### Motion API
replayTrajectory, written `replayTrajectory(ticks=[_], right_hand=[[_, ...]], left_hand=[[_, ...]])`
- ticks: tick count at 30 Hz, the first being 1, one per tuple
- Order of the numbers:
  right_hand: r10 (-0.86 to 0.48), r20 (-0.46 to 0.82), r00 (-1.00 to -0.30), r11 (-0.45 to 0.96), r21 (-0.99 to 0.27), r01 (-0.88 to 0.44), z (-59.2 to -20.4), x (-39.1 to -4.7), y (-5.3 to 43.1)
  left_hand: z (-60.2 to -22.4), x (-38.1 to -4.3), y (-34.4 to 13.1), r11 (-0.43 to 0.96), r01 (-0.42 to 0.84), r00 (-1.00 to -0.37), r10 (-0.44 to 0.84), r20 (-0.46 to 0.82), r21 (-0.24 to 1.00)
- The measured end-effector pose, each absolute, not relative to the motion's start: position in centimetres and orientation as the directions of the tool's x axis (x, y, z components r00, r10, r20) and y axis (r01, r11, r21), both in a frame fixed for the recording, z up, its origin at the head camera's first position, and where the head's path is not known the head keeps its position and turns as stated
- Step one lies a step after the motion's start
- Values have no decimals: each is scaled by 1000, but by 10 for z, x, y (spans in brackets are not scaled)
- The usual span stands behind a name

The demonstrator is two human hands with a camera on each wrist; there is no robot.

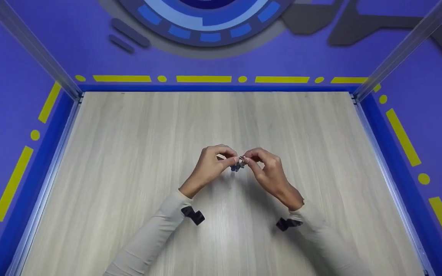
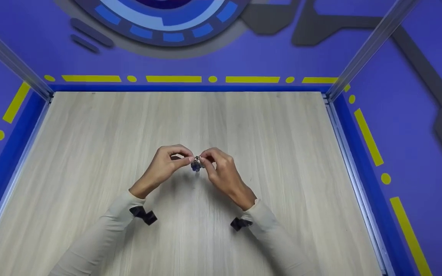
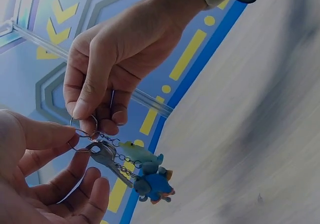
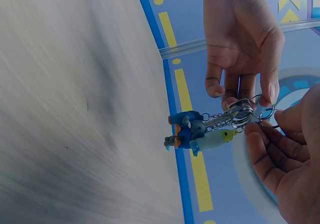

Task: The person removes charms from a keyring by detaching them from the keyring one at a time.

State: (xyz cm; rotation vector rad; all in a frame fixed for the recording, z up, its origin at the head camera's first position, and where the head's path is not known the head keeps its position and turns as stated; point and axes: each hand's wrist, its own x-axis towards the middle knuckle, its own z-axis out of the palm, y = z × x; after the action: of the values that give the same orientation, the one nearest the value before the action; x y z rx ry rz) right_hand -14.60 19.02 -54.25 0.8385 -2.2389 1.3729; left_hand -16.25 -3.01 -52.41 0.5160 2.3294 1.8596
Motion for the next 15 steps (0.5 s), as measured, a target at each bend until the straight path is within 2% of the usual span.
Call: replayTrajectory(ticks=[3,10,15], right_hand=[[-277,593,-756,336,-678,-654,-542,-146,191],[-252,554,-794,299,-735,-608,-543,-146,193],[-244,512,-824,282,-775,-565,-544,-143,192]], left_hand=[[-524,-162,-31,165,175,-934,338,112,971],[-530,-162,-37,10,129,-920,375,116,992],[-533,-162,-41,6,126,-912,395,113,992]])
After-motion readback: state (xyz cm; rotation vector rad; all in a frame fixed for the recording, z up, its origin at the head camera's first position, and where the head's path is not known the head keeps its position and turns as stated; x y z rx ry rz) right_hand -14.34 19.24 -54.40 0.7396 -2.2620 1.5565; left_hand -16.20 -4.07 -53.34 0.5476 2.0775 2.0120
